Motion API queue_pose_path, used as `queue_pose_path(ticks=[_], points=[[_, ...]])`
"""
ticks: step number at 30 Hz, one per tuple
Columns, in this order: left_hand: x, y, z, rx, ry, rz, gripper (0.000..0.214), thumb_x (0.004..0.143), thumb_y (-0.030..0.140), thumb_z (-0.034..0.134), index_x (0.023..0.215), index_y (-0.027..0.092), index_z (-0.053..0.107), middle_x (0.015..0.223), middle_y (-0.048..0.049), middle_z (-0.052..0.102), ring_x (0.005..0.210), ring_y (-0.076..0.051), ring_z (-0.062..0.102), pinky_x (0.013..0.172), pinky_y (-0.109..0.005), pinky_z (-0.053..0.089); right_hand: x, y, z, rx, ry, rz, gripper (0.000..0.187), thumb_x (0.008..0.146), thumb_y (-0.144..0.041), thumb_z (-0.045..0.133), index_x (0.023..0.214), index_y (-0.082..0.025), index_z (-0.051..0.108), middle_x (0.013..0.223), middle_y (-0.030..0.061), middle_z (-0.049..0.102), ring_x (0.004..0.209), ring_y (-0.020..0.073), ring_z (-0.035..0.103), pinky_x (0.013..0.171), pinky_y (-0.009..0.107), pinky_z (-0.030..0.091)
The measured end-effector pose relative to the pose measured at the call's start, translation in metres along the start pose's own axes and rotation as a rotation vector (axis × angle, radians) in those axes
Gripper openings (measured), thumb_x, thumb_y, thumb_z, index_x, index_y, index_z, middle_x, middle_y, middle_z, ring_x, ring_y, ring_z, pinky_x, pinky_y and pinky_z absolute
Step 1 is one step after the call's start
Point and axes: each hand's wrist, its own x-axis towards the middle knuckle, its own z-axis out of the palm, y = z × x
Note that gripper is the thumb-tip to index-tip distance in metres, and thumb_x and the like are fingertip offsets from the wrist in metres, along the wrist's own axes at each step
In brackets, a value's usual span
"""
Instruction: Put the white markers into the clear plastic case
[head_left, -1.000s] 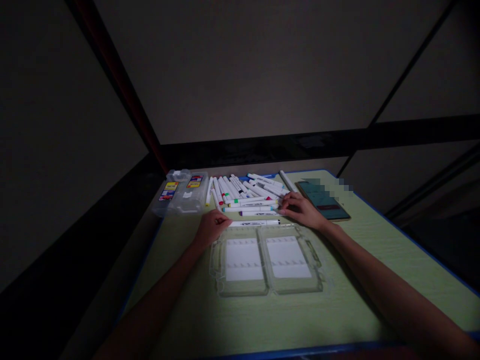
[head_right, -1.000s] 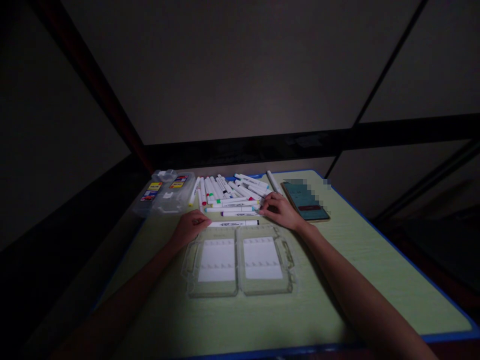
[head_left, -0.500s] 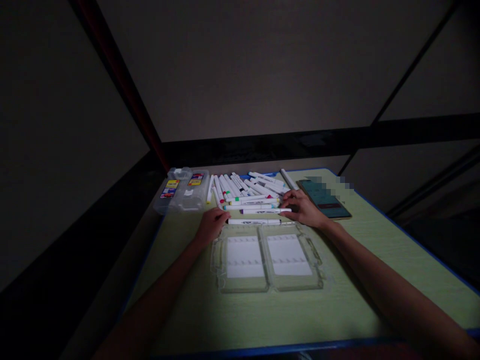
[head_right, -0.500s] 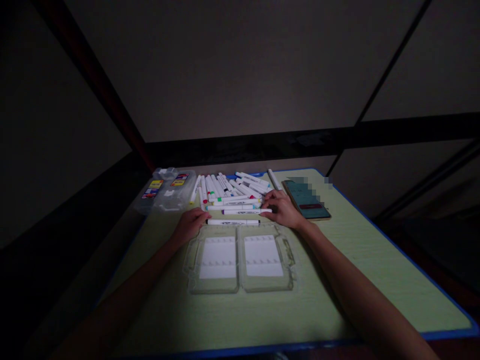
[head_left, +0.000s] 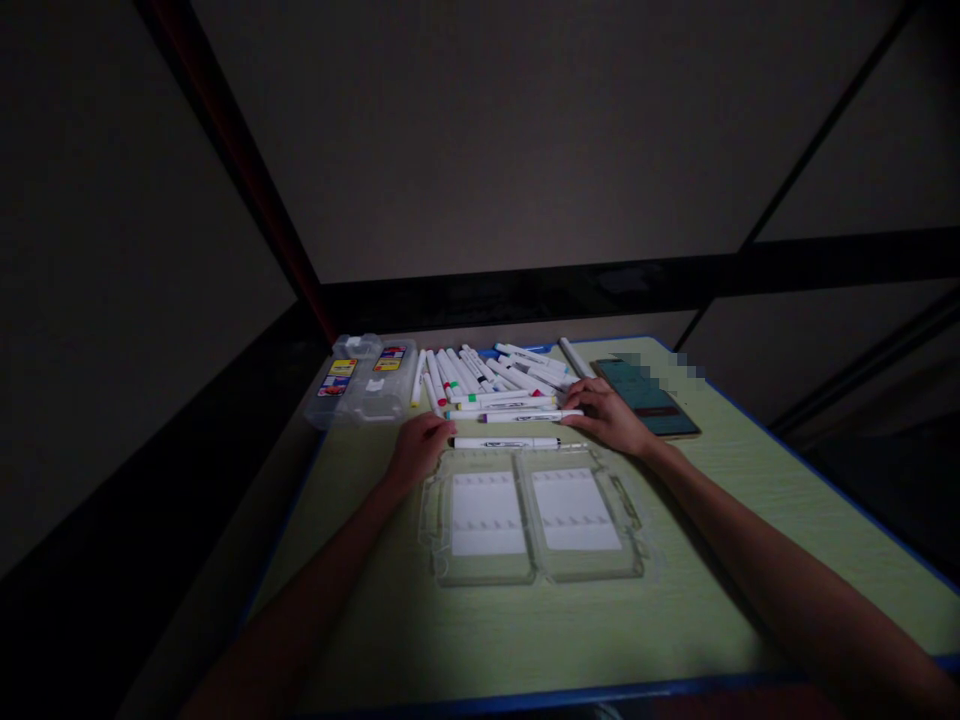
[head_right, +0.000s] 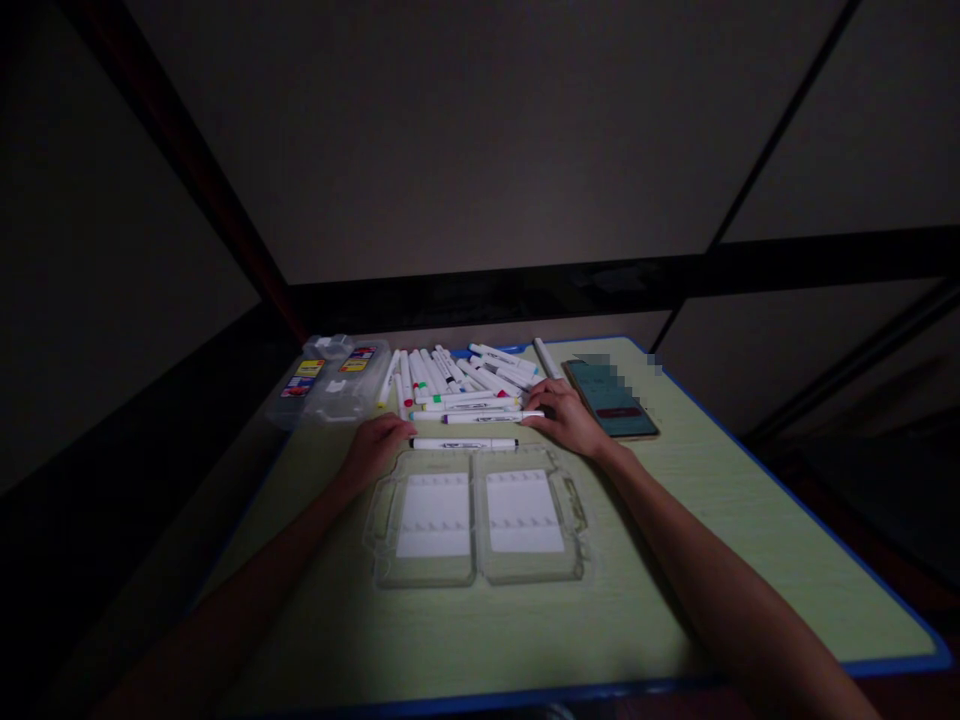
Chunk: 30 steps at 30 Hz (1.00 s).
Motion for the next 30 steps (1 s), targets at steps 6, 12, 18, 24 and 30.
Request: queue_pose_path(ticks=[6,12,18,24,30], points=[[-0.002,0.005,-0.003,-0.106,0.158,0.071,0.017,0.069,0.027,0.053,0.064,0.013,0.061,0.064,-0.0008,0.056,0.061,-0.01,0.049,0.058,-0.021,0.037,0.0,-0.013,-0.005,0.077,0.017,0.045,0.026,0.074,-0.046,0.059,0.078,-0.021,0.062,0.087,0.007,0.057,0.09,0.024,0.051,0.084,0.039,0.037],[-0.005,0.006,-0.002,-0.162,0.069,0.086,0.024,0.064,0.025,0.059,0.085,0.014,0.064,0.064,0.0023,0.054,0.053,-0.007,0.044,0.051,-0.018,0.036,0.001,-0.036,-0.008,0.228,0.019,0.138,0.03,0.075,-0.045,0.058,0.078,-0.015,0.057,0.074,0.004,0.059,0.069,0.0169,0.052,0.062,0.028,0.041],[-0.006,0.006,-0.002,-0.184,0.078,0.057,0.027,0.066,0.026,0.058,0.089,0.013,0.064,0.064,0.001,0.057,0.054,-0.007,0.047,0.052,-0.019,0.037,0.004,-0.055,-0.007,0.387,0.044,0.229,0.031,0.073,-0.044,0.058,0.071,-0.013,0.058,0.061,-0.0002,0.054,0.054,0.0105,0.046,0.047,0.021,0.033],[-0.007,0.007,-0.003,-0.203,0.134,0.043,0.024,0.069,0.029,0.056,0.084,0.012,0.065,0.066,-0.0006,0.061,0.057,-0.01,0.051,0.057,-0.021,0.04,0.006,-0.059,-0.008,0.488,0.084,0.281,0.032,0.071,-0.045,0.059,0.07,-0.013,0.061,0.054,-0.002,0.05,0.048,0.0084,0.041,0.046,0.021,0.031],[-0.014,0.02,-0.008,-0.306,0.124,0.095,0.024,0.073,0.032,0.055,0.082,0.012,0.064,0.061,-0.0009,0.06,0.057,-0.01,0.051,0.058,-0.021,0.04,0.008,-0.068,-0.009,0.555,0.116,0.312,0.032,0.07,-0.044,0.06,0.064,-0.013,0.06,0.052,-0.0023,0.05,0.048,0.008,0.042,0.047,0.021,0.031]])
